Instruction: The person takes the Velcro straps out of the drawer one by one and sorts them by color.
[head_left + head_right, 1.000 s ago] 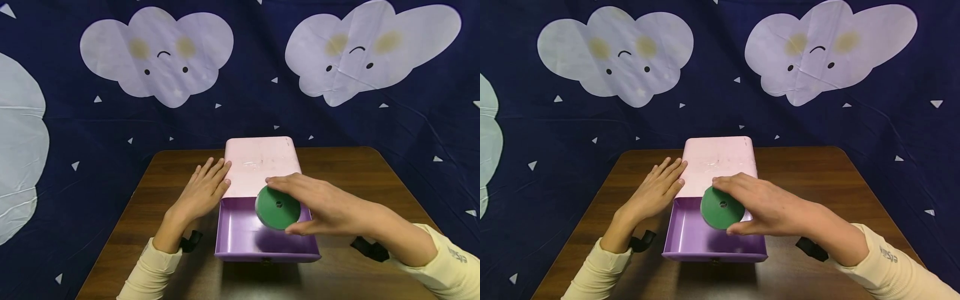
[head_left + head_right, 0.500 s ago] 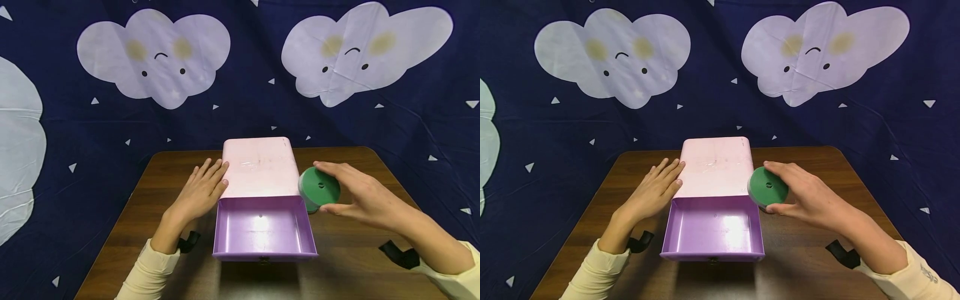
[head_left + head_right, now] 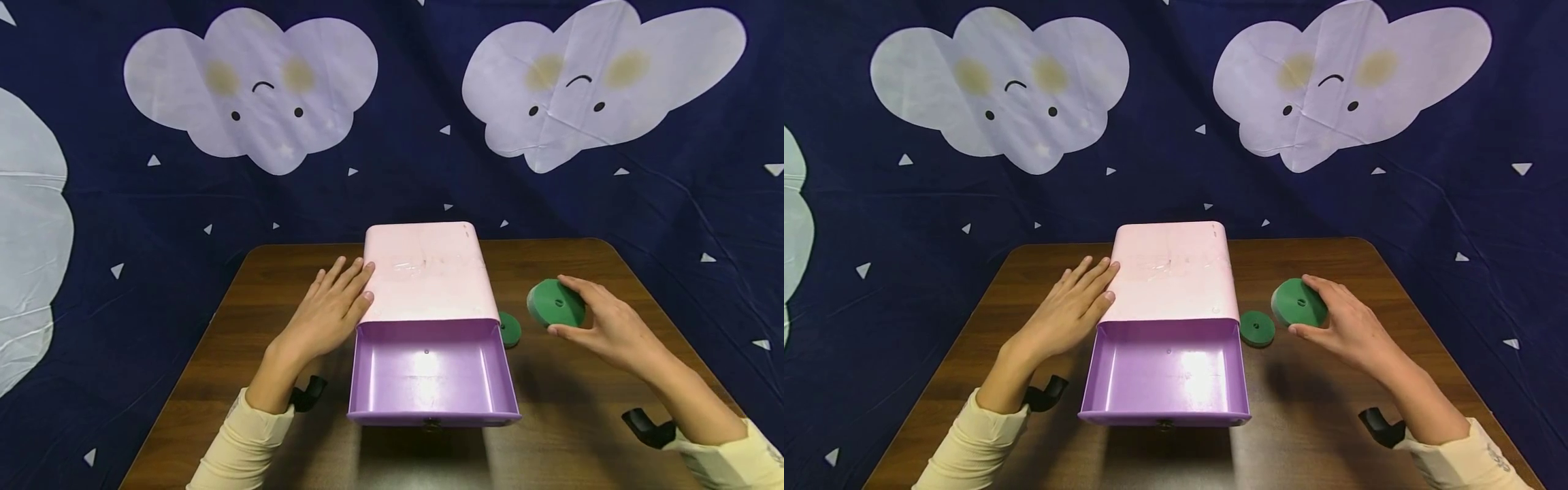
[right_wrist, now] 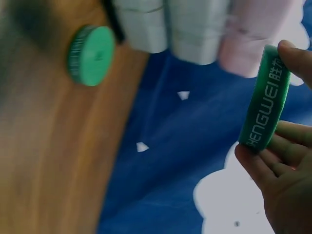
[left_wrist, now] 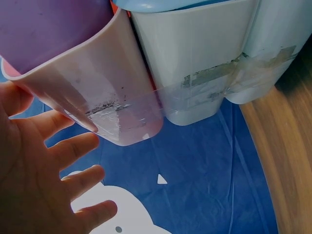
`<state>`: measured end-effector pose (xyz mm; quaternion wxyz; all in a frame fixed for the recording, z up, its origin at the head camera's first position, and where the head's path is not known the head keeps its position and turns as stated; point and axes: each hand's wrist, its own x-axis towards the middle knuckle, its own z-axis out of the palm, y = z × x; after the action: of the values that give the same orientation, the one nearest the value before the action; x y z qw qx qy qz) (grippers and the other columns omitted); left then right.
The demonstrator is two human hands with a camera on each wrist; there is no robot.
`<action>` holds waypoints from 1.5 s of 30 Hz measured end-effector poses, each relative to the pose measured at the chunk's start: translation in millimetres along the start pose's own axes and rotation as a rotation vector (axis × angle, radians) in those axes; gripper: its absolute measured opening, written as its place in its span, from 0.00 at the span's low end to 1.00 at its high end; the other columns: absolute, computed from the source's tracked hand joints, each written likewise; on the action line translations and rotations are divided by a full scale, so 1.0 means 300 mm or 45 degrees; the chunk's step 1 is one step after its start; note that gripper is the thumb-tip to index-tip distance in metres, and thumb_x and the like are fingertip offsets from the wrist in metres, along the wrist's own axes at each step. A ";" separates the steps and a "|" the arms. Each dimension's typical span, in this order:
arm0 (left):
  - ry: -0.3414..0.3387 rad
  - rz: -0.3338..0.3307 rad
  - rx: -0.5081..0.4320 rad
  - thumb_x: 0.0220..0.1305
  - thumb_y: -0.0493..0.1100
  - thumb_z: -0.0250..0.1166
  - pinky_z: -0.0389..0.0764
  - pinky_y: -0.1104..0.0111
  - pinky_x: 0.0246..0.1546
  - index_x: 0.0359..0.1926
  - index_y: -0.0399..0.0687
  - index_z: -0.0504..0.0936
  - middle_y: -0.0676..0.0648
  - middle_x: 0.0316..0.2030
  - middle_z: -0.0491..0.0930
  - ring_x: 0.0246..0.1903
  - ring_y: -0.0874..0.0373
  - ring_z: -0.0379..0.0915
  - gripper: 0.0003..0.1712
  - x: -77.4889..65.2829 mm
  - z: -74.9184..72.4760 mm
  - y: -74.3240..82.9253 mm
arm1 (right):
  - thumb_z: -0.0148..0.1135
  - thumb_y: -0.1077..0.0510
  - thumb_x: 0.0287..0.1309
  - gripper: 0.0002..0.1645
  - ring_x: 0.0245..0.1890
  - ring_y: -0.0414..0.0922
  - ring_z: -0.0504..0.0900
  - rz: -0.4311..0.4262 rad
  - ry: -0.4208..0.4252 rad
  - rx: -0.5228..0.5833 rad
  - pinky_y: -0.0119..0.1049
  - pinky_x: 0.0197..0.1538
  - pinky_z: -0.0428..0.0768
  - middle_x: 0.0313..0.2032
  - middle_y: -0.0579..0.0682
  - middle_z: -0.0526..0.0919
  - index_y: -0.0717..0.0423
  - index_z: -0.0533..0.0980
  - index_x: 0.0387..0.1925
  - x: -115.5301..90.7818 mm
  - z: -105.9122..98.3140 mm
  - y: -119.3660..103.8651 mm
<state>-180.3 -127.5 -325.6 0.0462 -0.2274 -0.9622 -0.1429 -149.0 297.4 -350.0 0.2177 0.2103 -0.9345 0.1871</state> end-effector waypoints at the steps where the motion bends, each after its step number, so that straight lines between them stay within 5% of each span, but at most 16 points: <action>1: 0.000 -0.001 0.001 0.74 0.60 0.32 0.39 0.49 0.73 0.74 0.62 0.48 0.53 0.74 0.47 0.75 0.52 0.32 0.30 0.000 0.000 0.000 | 0.78 0.52 0.36 0.50 0.45 0.53 0.76 0.031 -0.012 0.003 0.36 0.40 0.74 0.53 0.63 0.76 0.61 0.66 0.62 -0.007 0.018 0.014; 7: 0.002 -0.002 0.004 0.74 0.60 0.33 0.39 0.49 0.73 0.74 0.62 0.48 0.53 0.74 0.48 0.75 0.52 0.32 0.30 -0.001 -0.004 0.001 | 0.76 0.51 0.40 0.48 0.47 0.61 0.74 0.168 -0.064 0.047 0.56 0.42 0.74 0.53 0.69 0.74 0.68 0.65 0.61 -0.044 0.126 0.087; 17: -0.004 -0.002 -0.006 0.74 0.61 0.31 0.37 0.50 0.73 0.74 0.63 0.46 0.53 0.75 0.47 0.75 0.53 0.31 0.31 0.004 -0.005 0.003 | 0.72 0.49 0.46 0.48 0.49 0.66 0.72 0.347 -0.210 0.030 0.61 0.45 0.72 0.53 0.74 0.71 0.74 0.63 0.60 -0.071 0.244 0.181; 27: -0.007 -0.007 -0.015 0.74 0.61 0.31 0.37 0.50 0.73 0.74 0.63 0.46 0.52 0.74 0.48 0.75 0.53 0.31 0.31 0.003 -0.004 0.000 | 0.71 0.49 0.48 0.49 0.52 0.71 0.70 0.387 -0.355 0.002 0.64 0.48 0.71 0.55 0.77 0.69 0.76 0.61 0.61 -0.067 0.333 0.258; 45: -0.017 -0.015 -0.013 0.74 0.61 0.31 0.37 0.50 0.74 0.74 0.64 0.46 0.54 0.75 0.47 0.75 0.53 0.30 0.31 0.007 -0.002 -0.002 | 0.71 0.48 0.47 0.48 0.51 0.72 0.71 0.398 -0.385 0.011 0.64 0.49 0.71 0.53 0.77 0.71 0.76 0.63 0.59 -0.090 0.383 0.275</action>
<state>-182.3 -127.3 -324.9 0.0379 -0.2229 -0.9630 -0.1465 -203.7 324.5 -480.3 0.0426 0.0894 -0.9770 0.1891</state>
